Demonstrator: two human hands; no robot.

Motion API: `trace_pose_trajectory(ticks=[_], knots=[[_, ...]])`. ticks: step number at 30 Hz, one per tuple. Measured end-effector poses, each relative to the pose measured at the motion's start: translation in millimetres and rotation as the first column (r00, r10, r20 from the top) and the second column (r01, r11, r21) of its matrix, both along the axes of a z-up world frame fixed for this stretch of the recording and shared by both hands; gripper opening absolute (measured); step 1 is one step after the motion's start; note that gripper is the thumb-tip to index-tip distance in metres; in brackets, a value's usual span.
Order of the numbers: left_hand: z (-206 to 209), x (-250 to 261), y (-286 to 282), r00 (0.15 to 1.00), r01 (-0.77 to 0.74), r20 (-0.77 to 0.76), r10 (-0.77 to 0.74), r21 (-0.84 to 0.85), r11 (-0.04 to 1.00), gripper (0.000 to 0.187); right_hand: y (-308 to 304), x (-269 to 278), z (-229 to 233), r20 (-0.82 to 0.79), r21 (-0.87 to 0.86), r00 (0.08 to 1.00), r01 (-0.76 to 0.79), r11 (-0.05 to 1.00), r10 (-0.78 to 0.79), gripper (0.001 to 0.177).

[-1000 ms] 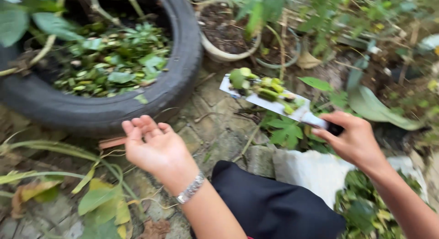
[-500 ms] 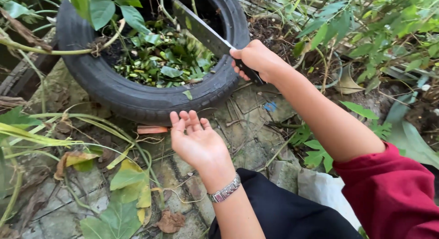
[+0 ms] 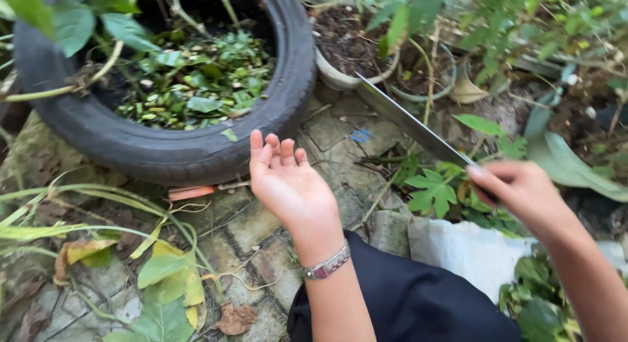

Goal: Chopping leaves with a knife on a white sheet and placing them into a tire planter.

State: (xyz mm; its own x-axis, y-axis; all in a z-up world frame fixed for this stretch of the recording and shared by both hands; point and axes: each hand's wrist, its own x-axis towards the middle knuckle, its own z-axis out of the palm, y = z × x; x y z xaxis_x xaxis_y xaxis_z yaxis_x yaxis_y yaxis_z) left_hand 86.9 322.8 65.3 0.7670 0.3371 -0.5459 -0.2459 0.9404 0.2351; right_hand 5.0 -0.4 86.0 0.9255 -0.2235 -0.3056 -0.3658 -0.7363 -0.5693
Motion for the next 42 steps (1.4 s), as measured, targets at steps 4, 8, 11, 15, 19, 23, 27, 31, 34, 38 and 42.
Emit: trace_pose_trajectory(ticks=[4, 8, 11, 15, 19, 23, 27, 31, 34, 38, 42], knots=[[2, -4, -61, 0.990, 0.097, 0.090, -0.105, 0.091, 0.991, 0.038, -73, -129, -36, -0.023, -0.014, 0.944, 0.330, 0.944, -0.330, 0.038], [11, -19, -153, 0.878, 0.373, 0.141, -0.457, 0.396, 0.839, 0.035, -136, -263, -95, 0.095, 0.190, 0.697, 0.688, 0.701, -0.710, 0.032], [-5, -47, -227, 0.641, 0.556, 0.092, -0.762, 0.629, 0.543, 0.033, -154, -357, -136, 0.128, 0.002, 0.508, 0.859, 0.512, -0.852, 0.038], [-51, -88, -311, 0.264, 0.442, 0.018, -0.964, 0.886, 0.138, 0.029, -170, -461, -191, 0.060, -0.398, 0.391, 0.853, 0.337, -0.918, 0.047], [-53, -99, -313, 0.201, -0.117, -0.438, -0.876, 0.877, -0.465, 0.038, -144, -516, -230, 0.005, -0.424, 0.324, 0.857, 0.292, -0.946, 0.046], [-38, -102, -319, 0.072, -0.108, -0.631, -0.773, 0.765, -0.635, 0.041, -109, -493, -263, -0.247, -0.058, 0.083, 0.993, 0.100, -0.965, 0.040], [-29, -103, -318, 0.053, -0.101, -0.728, -0.684, 0.678, -0.728, 0.046, -101, -427, -289, -0.314, 0.329, 0.082, 0.944, -0.028, -0.946, 0.030], [-28, -104, -318, 0.059, -0.122, -0.784, -0.619, 0.609, -0.784, 0.047, -115, -376, -317, -0.306, 0.340, 0.056, 0.939, -0.055, -0.950, 0.031], [-26, -104, -318, 0.076, -0.109, -0.843, -0.532, 0.523, -0.845, 0.049, -125, -355, -314, -0.275, 0.465, 0.045, 0.880, -0.092, -0.960, 0.040], [-30, -106, -317, 0.054, -0.136, -0.828, -0.558, 0.548, -0.825, 0.050, -140, -374, -313, -0.396, 0.382, -0.176, 0.861, -0.336, -0.901, 0.033], [-29, -109, -320, 0.021, -0.161, -0.845, -0.534, 0.524, -0.836, 0.052, -145, -418, -310, -0.345, 0.407, -0.221, 0.841, -0.357, -0.912, 0.035]])
